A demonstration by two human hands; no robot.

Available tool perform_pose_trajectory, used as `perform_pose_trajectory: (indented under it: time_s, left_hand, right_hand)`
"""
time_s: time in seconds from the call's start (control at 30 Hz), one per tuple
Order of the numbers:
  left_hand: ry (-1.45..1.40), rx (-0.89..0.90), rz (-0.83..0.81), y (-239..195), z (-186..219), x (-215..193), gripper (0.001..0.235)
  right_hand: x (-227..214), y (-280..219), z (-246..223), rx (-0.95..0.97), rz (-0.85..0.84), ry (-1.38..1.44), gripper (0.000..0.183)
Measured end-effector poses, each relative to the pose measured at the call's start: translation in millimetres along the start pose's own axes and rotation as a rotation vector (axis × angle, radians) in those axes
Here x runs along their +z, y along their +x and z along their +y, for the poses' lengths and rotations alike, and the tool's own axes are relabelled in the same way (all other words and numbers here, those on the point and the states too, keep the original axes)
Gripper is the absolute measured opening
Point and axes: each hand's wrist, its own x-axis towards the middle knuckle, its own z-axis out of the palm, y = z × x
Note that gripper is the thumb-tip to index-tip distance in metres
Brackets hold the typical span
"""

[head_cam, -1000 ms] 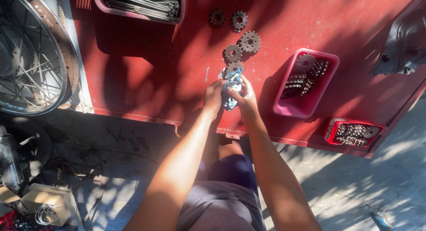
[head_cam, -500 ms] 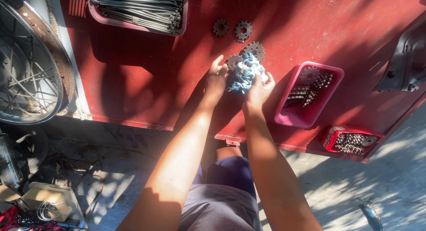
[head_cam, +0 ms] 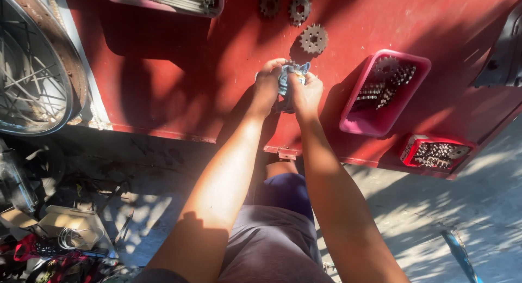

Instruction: The person wipes several small metal gears with a cloth on a red workbench. They pick up each gear, rub it with the cloth, and place it back into a pink container or onto the table. The person repeats this process for multiple gears throughout the video.

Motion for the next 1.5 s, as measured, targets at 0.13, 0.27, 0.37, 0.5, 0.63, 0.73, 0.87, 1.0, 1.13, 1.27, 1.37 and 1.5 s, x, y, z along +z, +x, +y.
perform_pose_trajectory:
  time_s: [0.13, 0.27, 0.37, 0.5, 0.63, 0.73, 0.87, 1.0, 1.13, 1.27, 1.37, 1.5]
  left_hand:
    - [-0.190, 0.173, 0.010, -27, -11, -7, 0.026]
    - [0.028, 0.135, 0.020, -56, -7, -6, 0.034]
    - [-0.012, 0.204, 0.048, -93, 11, -10, 0.038]
    - [-0.162, 0.354, 0.074, -140, 38, -18, 0.038]
    - [-0.196, 0.507, 0.099, -187, 68, -7, 0.039]
    - [-0.247, 0.634, 0.075, -208, 85, -2, 0.043]
    - [-0.343, 0.735, -0.049, -247, 98, -14, 0.033]
    - [-0.579, 0.589, -0.281, -288, 117, -48, 0.024]
    - [-0.557, 0.543, -0.395, -321, 121, -87, 0.024]
    - [-0.655, 0.426, -0.431, -311, 109, -108, 0.025]
    - [-0.713, 0.435, -0.360, -291, 103, -122, 0.024]
    - [-0.760, 0.473, -0.429, -290, 112, -161, 0.022]
  right_hand:
    - [-10, -42, -15, -0.045, -0.009, 0.038, 0.009]
    - [-25, -73, -20, -0.068, 0.050, -0.167, 0.016]
    - [-39, -97, -36, -0.114, 0.025, -0.197, 0.021]
    - [-60, -129, -70, -0.319, -0.035, -0.166, 0.009]
    - [-79, -152, -105, -0.433, -0.037, -0.107, 0.015]
    - [-95, -168, -124, -0.553, -0.081, -0.006, 0.020]
    - [-125, -219, -166, -0.571, -0.261, 0.048, 0.016]
    - [-148, -298, -225, -0.576, -0.372, -0.077, 0.007]
    - [-150, -321, -234, -0.427, -0.464, -0.001, 0.021]
    - [-138, -331, -225, -0.560, -0.414, -0.263, 0.013]
    - [-134, -360, -224, -0.614, -0.322, -0.423, 0.012]
    - [-108, -338, -215, -0.892, 0.063, -0.233, 0.012]
